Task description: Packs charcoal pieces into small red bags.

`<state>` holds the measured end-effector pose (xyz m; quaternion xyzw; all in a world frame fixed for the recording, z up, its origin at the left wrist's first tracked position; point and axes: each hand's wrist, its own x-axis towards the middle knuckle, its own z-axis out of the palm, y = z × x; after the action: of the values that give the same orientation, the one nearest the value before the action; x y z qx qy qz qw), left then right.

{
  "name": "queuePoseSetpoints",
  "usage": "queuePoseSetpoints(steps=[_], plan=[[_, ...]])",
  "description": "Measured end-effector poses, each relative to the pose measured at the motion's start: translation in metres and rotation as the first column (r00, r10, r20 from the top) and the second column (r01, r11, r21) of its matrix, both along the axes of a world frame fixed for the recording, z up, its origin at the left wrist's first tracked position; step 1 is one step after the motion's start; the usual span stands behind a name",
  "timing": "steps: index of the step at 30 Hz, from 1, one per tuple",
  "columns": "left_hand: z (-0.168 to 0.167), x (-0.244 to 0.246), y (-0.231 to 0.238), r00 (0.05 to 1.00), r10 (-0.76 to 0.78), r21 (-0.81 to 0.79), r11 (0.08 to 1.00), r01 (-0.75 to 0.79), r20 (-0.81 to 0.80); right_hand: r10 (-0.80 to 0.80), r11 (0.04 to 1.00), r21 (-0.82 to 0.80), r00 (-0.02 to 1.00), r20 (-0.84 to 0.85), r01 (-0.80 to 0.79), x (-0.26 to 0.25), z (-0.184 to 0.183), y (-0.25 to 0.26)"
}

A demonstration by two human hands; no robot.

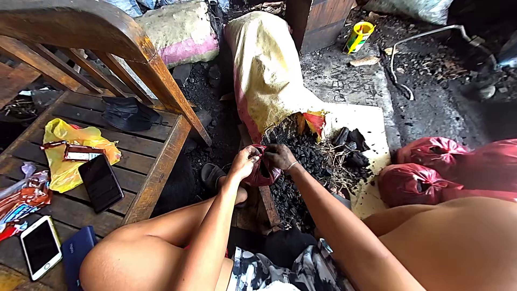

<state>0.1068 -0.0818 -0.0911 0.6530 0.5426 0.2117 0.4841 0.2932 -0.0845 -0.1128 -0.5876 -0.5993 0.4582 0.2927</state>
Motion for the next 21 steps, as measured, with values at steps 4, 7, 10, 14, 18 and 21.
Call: queuePoseSetpoints(steps=[4, 7, 10, 14, 18, 21], plan=[[0.008, 0.001, 0.005, 0.998, -0.069, -0.042, 0.997, 0.069, -0.003, 0.016, 1.0, -0.009, 0.998, -0.065, -0.017, 0.002, 0.0, 0.0], [0.011, 0.002, 0.01, 0.994, -0.103, -0.047, 0.994, 0.101, -0.046, 0.014, 1.0, -0.017, 0.997, -0.081, -0.015, 0.001, 0.0, -0.001], [0.015, 0.001, 0.014, 0.985, -0.147, -0.082, 0.987, 0.14, -0.085, 0.033, 0.995, -0.084, 0.989, -0.146, -0.046, 0.003, 0.005, -0.001], [0.021, 0.008, 0.017, 0.972, -0.173, -0.101, 0.982, 0.159, -0.156, 0.037, 0.983, -0.174, 0.99, -0.134, -0.061, 0.0, 0.01, 0.004], [0.021, 0.013, 0.017, 0.965, -0.139, -0.111, 0.987, 0.117, -0.224, 0.12, 0.985, -0.118, 0.992, -0.049, -0.125, 0.0, 0.012, 0.004], [0.017, 0.009, 0.016, 0.968, -0.082, -0.093, 0.994, 0.061, -0.237, 0.186, 0.979, -0.067, 0.977, -0.107, -0.194, 0.003, 0.011, 0.002]])
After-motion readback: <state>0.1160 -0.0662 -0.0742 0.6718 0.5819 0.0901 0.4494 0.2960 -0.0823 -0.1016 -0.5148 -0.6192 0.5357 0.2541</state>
